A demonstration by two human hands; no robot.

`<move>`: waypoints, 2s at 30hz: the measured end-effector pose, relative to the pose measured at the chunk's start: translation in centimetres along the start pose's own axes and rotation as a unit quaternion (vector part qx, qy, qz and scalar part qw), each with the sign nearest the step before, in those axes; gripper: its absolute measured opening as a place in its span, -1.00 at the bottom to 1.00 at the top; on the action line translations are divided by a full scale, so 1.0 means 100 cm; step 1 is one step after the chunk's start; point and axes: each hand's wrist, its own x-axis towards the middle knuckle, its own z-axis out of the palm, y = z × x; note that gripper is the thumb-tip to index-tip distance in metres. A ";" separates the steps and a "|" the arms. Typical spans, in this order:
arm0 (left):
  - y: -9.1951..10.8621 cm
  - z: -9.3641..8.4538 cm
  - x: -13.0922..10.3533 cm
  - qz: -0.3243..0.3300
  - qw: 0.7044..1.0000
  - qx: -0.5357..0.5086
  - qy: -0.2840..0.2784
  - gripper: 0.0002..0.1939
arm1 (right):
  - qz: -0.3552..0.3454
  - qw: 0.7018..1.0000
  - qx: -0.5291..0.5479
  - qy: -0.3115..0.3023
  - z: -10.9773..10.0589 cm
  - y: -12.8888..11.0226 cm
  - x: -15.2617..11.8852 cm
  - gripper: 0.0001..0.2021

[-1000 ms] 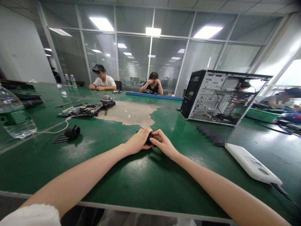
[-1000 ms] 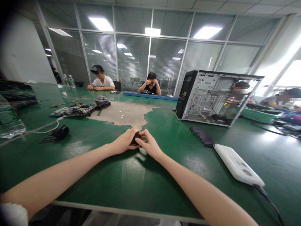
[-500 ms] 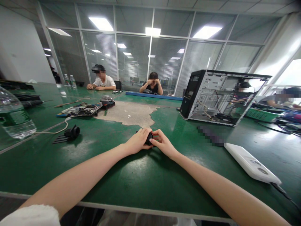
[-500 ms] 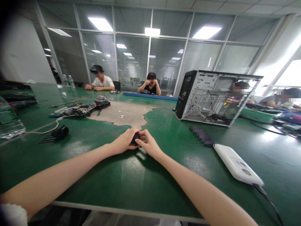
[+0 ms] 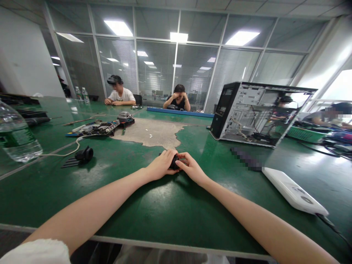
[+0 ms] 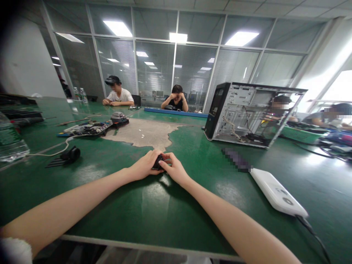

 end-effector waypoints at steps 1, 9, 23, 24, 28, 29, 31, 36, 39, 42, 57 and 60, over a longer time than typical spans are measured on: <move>0.000 0.000 0.000 0.000 1.000 0.000 0.000 -0.49 | -0.004 1.000 -0.001 -0.003 0.000 0.000 0.000 -0.76; -0.002 0.002 0.000 0.000 1.000 -0.008 0.003 -0.46 | -0.033 0.999 -0.001 -0.005 0.002 -0.007 -0.003 -0.85; -0.003 0.003 0.000 -0.006 1.000 0.005 -0.005 -0.47 | -0.040 0.999 -0.018 -0.003 0.001 -0.004 -0.002 -0.79; -0.003 0.003 0.000 -0.004 1.000 0.004 -0.004 -0.46 | -0.046 0.999 -0.021 -0.002 0.002 -0.005 -0.003 -0.80; -0.003 0.003 0.000 -0.004 1.000 -0.001 0.000 -0.43 | -0.041 0.999 -0.017 -0.003 0.002 -0.008 -0.004 -0.85; -0.003 0.003 0.000 -0.004 1.000 -0.002 0.001 -0.44 | -0.039 0.999 -0.016 -0.003 0.002 -0.007 -0.003 -0.85; -0.003 0.003 0.000 -0.003 1.000 -0.005 0.001 -0.45 | -0.035 0.999 -0.017 0.001 0.001 -0.004 -0.002 -0.83; -0.002 0.002 0.000 0.002 1.000 -0.008 0.003 -0.47 | -0.011 1.000 -0.019 0.001 0.000 -0.001 -0.001 -0.74; -0.002 0.001 0.000 -0.001 1.000 -0.004 0.000 -0.49 | -0.026 0.999 -0.019 -0.010 0.001 -0.005 -0.003 -0.78; -0.001 0.001 0.000 0.000 1.000 -0.007 0.000 -0.48 | -0.041 0.999 -0.016 -0.006 0.002 -0.010 -0.005 -0.81; -0.001 0.000 -0.001 -0.002 1.000 -0.016 -0.001 -0.47 | -0.036 0.999 -0.030 -0.006 0.001 -0.005 -0.003 -0.81; -0.001 0.001 0.000 -0.001 1.000 -0.008 -0.003 -0.48 | -0.051 0.998 -0.029 -0.001 0.002 -0.010 -0.005 -0.84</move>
